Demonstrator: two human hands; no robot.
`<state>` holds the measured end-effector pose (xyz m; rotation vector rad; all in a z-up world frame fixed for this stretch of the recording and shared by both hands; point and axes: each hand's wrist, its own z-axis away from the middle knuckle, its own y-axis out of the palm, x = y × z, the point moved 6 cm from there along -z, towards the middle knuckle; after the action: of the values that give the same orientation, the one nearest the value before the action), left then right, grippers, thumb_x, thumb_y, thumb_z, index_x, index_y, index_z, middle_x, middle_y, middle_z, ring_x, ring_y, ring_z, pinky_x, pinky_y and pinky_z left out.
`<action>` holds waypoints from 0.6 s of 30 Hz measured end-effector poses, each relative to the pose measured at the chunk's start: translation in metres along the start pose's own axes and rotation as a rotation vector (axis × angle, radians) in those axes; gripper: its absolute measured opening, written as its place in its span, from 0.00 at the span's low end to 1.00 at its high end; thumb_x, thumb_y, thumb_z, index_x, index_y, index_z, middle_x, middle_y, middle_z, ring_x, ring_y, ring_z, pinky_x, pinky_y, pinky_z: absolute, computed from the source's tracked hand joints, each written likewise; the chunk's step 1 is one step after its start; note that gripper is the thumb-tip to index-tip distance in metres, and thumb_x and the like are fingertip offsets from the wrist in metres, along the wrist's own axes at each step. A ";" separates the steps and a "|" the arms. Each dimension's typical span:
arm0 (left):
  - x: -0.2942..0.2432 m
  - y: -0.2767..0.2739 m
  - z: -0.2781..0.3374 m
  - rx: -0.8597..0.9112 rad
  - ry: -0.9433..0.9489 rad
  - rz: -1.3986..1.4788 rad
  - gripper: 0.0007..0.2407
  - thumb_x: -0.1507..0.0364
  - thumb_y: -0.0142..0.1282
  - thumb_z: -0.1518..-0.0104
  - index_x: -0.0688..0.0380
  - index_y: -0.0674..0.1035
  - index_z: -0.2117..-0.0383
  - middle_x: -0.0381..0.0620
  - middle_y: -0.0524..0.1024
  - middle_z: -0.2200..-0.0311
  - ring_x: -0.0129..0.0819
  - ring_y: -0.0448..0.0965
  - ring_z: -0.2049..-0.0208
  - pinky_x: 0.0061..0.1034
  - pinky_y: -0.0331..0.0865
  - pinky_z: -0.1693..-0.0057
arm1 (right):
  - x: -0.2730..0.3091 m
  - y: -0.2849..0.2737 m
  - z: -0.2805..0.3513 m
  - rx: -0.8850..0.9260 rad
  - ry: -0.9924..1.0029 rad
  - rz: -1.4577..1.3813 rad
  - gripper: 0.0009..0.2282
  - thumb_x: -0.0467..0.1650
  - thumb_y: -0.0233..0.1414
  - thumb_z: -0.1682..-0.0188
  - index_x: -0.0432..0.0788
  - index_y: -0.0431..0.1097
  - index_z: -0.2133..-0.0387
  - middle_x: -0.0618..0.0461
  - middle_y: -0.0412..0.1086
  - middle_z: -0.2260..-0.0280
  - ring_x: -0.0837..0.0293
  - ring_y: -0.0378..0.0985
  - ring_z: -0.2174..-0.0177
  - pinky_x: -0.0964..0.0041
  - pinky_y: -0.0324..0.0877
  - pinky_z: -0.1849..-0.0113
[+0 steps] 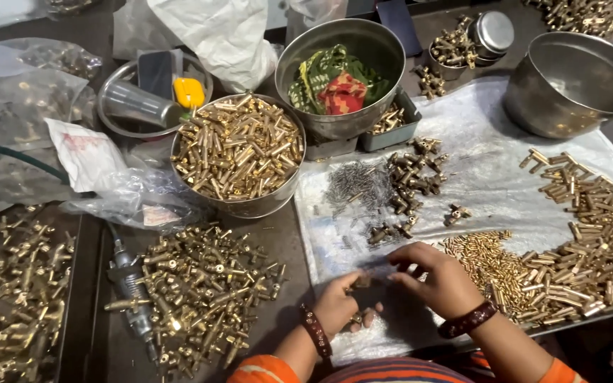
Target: Assembling small brass metal fittings by manually inserting metal pins.
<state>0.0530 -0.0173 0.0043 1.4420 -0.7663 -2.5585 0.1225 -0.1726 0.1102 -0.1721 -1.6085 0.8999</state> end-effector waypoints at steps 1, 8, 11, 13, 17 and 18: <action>0.003 0.000 -0.001 -0.001 -0.002 -0.001 0.06 0.71 0.55 0.39 0.51 0.77 0.58 0.45 0.80 0.73 0.26 0.76 0.82 0.18 0.62 0.78 | -0.015 0.000 0.001 0.001 0.001 -0.002 0.15 0.34 0.59 0.62 0.47 0.76 0.60 0.54 0.76 0.62 0.52 0.84 0.69 0.60 0.79 0.66; 0.010 -0.005 -0.003 -0.020 0.031 0.009 0.05 0.72 0.55 0.37 0.60 0.78 0.62 0.42 0.78 0.76 0.25 0.77 0.81 0.17 0.63 0.78 | -0.045 0.035 0.031 0.215 0.001 0.593 0.11 0.36 0.57 0.58 0.54 0.79 0.62 0.53 0.75 0.64 0.49 0.80 0.67 0.55 0.76 0.65; 0.012 -0.010 -0.001 -0.081 0.057 -0.029 0.05 0.73 0.55 0.38 0.59 0.79 0.61 0.42 0.79 0.75 0.25 0.77 0.81 0.18 0.62 0.78 | -0.037 0.042 0.036 0.161 0.055 0.680 0.11 0.38 0.55 0.55 0.50 0.75 0.61 0.51 0.73 0.66 0.48 0.80 0.67 0.53 0.76 0.65; 0.015 -0.026 0.001 -0.148 0.073 -0.079 0.05 0.73 0.56 0.39 0.58 0.79 0.60 0.42 0.80 0.75 0.25 0.77 0.81 0.18 0.62 0.78 | -0.041 0.041 0.036 0.163 0.064 0.725 0.11 0.38 0.54 0.54 0.47 0.73 0.64 0.51 0.73 0.65 0.48 0.80 0.66 0.52 0.76 0.64; -0.059 -0.071 0.074 -0.695 0.277 -0.586 0.12 0.73 0.60 0.47 0.52 0.85 0.57 0.44 0.83 0.70 0.32 0.81 0.75 0.23 0.72 0.69 | -0.048 0.019 0.035 0.052 0.133 0.554 0.10 0.37 0.56 0.57 0.47 0.74 0.66 0.50 0.75 0.64 0.44 0.80 0.66 0.51 0.76 0.63; -0.096 -0.073 0.107 -0.881 0.282 -0.770 0.14 0.73 0.58 0.51 0.50 0.84 0.57 0.46 0.83 0.66 0.36 0.84 0.72 0.26 0.74 0.65 | -0.049 0.010 0.035 0.038 0.206 0.509 0.13 0.38 0.56 0.58 0.47 0.74 0.62 0.50 0.75 0.63 0.44 0.80 0.66 0.51 0.76 0.64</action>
<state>0.0274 0.1176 0.0890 1.8337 1.0247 -2.4185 0.1007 -0.2092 0.0662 -0.6489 -1.3736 1.2537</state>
